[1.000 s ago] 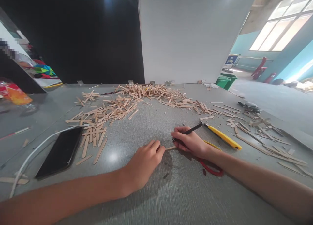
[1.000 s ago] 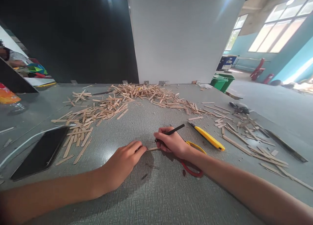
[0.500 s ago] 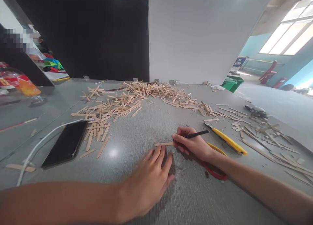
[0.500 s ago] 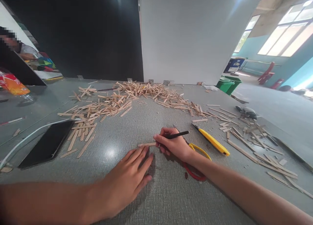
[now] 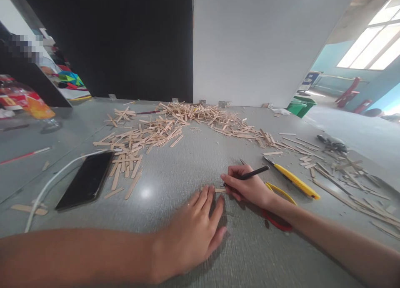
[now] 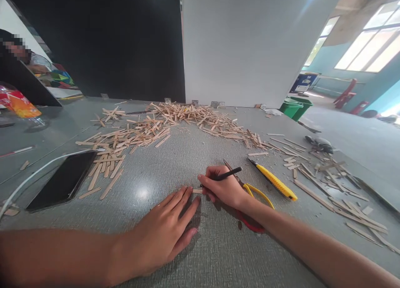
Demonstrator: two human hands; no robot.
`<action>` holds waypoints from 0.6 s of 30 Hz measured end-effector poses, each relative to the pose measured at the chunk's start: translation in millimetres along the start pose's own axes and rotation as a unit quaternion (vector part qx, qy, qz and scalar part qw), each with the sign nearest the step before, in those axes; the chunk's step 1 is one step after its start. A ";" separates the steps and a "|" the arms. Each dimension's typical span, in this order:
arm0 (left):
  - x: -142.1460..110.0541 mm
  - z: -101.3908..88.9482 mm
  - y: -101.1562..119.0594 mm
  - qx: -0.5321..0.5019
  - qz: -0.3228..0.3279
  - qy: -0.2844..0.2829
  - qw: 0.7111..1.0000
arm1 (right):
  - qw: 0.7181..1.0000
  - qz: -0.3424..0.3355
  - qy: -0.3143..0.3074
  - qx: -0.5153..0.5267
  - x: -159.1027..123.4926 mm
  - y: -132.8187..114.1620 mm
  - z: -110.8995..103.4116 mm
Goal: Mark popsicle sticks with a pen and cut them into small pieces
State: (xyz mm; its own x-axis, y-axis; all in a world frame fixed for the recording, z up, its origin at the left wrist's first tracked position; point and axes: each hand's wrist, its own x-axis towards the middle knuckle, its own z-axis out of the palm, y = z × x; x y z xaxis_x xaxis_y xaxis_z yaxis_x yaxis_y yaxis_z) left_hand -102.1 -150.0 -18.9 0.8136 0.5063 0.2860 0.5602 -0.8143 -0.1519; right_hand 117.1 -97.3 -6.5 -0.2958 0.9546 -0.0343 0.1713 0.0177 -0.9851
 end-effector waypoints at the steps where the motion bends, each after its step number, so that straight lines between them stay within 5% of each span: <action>1: -0.8 0.6 1.4 0.011 0.002 0.010 1.000 | 1.000 -0.002 -0.008 -0.008 -1.1 0.9 0.6; 18: -9.1 -6.6 14.0 0.093 0.051 0.048 0.993 | 0.994 -0.014 -0.057 -0.089 -4.8 3.4 4.7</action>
State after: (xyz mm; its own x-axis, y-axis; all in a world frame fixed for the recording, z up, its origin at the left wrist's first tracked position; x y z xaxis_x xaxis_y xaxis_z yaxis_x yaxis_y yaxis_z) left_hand -102.7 -167.9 -17.4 0.8536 0.3875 0.3481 0.5026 -0.7885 -0.3546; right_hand 114.7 -103.2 -10.5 -0.4061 0.9131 -0.0359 0.3216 0.1060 -0.9409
